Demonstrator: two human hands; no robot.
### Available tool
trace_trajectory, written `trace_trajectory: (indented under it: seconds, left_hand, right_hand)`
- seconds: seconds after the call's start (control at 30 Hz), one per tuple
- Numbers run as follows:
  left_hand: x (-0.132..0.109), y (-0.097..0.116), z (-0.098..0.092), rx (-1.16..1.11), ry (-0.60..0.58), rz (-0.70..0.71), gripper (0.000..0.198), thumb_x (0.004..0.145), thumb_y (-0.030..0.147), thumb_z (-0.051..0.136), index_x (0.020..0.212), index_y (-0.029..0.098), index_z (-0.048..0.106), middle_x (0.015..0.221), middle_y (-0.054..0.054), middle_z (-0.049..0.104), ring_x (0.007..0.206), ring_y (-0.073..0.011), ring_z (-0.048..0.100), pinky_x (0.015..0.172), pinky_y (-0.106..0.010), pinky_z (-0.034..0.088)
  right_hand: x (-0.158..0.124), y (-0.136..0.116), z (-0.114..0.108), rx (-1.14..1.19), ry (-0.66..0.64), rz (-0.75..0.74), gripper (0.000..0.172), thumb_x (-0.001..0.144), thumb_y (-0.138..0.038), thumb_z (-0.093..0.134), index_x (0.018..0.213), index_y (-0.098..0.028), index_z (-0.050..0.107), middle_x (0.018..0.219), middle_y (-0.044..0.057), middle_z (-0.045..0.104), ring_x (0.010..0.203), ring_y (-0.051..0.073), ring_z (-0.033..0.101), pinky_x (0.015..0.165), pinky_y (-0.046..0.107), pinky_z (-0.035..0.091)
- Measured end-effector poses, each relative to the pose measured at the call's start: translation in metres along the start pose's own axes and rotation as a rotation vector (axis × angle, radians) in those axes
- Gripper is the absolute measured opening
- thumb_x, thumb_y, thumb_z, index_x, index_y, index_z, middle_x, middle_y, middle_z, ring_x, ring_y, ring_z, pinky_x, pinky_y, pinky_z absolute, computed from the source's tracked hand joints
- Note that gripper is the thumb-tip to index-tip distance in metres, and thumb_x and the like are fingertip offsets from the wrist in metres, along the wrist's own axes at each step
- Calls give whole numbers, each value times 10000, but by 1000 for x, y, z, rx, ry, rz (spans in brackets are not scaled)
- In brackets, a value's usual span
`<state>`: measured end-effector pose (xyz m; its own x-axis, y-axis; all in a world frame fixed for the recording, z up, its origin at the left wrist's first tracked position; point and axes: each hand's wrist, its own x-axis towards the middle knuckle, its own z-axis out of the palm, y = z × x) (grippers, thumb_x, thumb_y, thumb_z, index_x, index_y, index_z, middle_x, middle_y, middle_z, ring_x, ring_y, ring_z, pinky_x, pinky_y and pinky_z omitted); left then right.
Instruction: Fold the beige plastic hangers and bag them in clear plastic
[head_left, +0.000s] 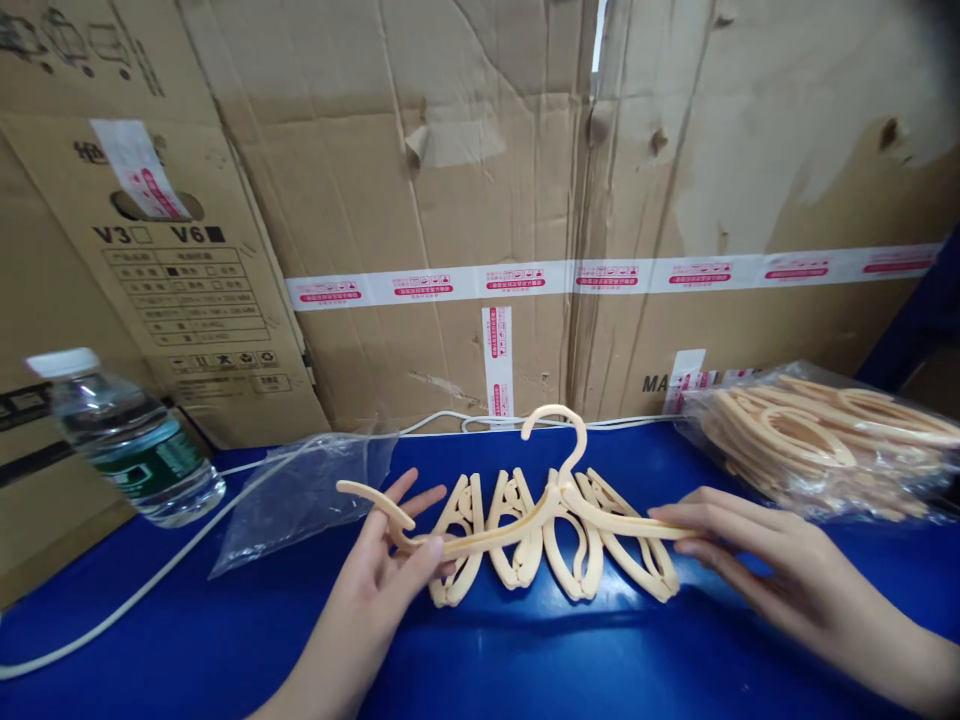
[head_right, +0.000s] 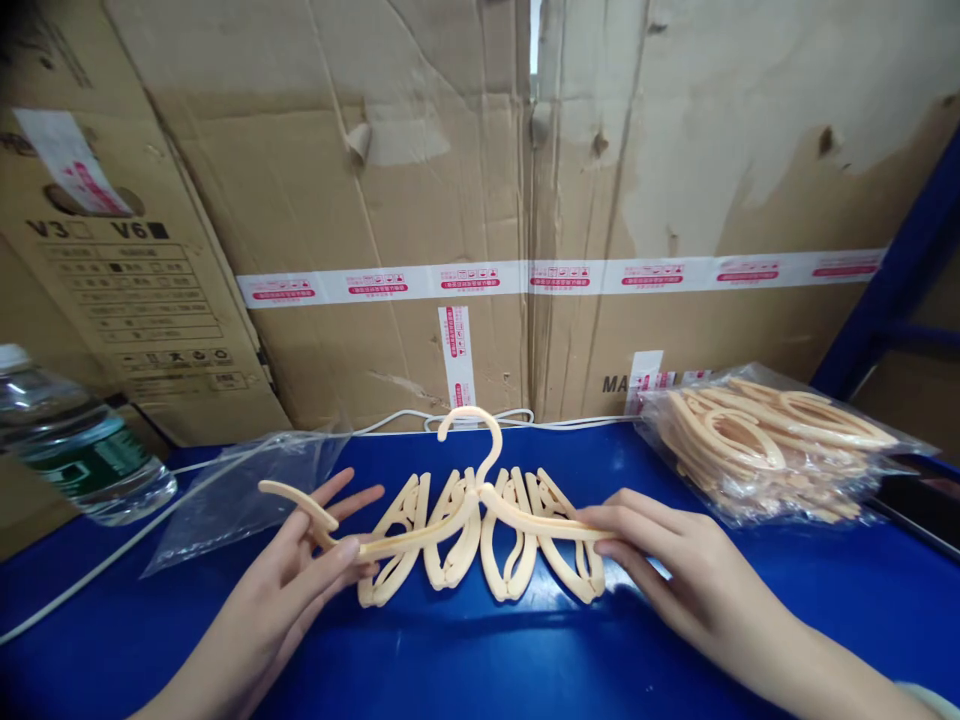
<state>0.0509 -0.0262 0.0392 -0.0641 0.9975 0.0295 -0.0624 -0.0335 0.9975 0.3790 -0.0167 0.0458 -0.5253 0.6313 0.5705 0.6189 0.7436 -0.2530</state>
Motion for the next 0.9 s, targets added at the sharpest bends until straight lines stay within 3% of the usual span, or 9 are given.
trace_trajectory:
  seconds: [0.07, 0.17, 0.27, 0.37, 0.5, 0.7, 0.9]
  left_hand:
    - [-1, -6, -2, 76, -80, 27, 721, 855, 447, 657, 1451, 268, 294, 1349, -115, 550, 917, -210, 652, 763, -318, 551]
    - [-4, -10, -4, 204, -182, 61, 670, 863, 450, 647, 1446, 319, 342, 1216, -76, 615, 683, -137, 570, 691, -300, 522]
    - [-7, -7, -6, 337, -249, 91, 374, 882, 491, 605, 1195, 289, 642, 861, -17, 656, 602, -134, 498, 595, -255, 455]
    - [-8, -3, -6, 390, -210, 75, 320, 851, 518, 626, 993, 250, 726, 660, 15, 569, 558, -135, 468, 549, -239, 394]
    - [-6, -4, -4, 310, -130, 11, 356, 805, 531, 672, 984, 227, 718, 589, 33, 524, 547, -131, 462, 556, -233, 375]
    - [-10, -11, -1, 256, -127, -15, 328, 808, 508, 678, 942, 210, 707, 539, 35, 536, 531, -132, 482, 552, -227, 396]
    - [-11, -13, 0, 268, -120, -12, 331, 812, 505, 665, 953, 207, 698, 562, 35, 552, 555, -133, 494, 571, -230, 399]
  right_hand:
    - [-1, -2, 2, 7, -9, 0, 246, 954, -183, 494, 1155, -265, 609, 966, 49, 703, 804, 183, 703, 643, 242, 582]
    - [-4, -5, 7, 29, -11, -1, 265, 949, -168, 494, 1168, -270, 602, 971, 44, 709, 812, 185, 705, 651, 243, 585]
    - [-7, -7, 12, 25, -21, -13, 288, 950, -150, 482, 1191, -271, 583, 993, 39, 707, 841, 179, 699, 674, 236, 581]
    - [-8, -7, 12, -72, -36, -54, 296, 966, -166, 458, 1223, -251, 579, 1033, 61, 699, 889, 200, 675, 709, 279, 572]
    - [-7, -6, 6, -355, 0, -165, 401, 983, -199, 391, 1354, -247, 536, 1047, 90, 702, 822, 244, 654, 666, 376, 536]
    - [-9, -11, 2, -640, 102, -235, 609, 929, -53, 323, 1517, -209, 307, 1023, 90, 745, 774, 222, 713, 595, 325, 525]
    - [-5, -15, 4, -700, 81, -304, 531, 942, -53, 305, 1445, -172, 422, 1123, 113, 723, 888, 265, 721, 616, 345, 586]
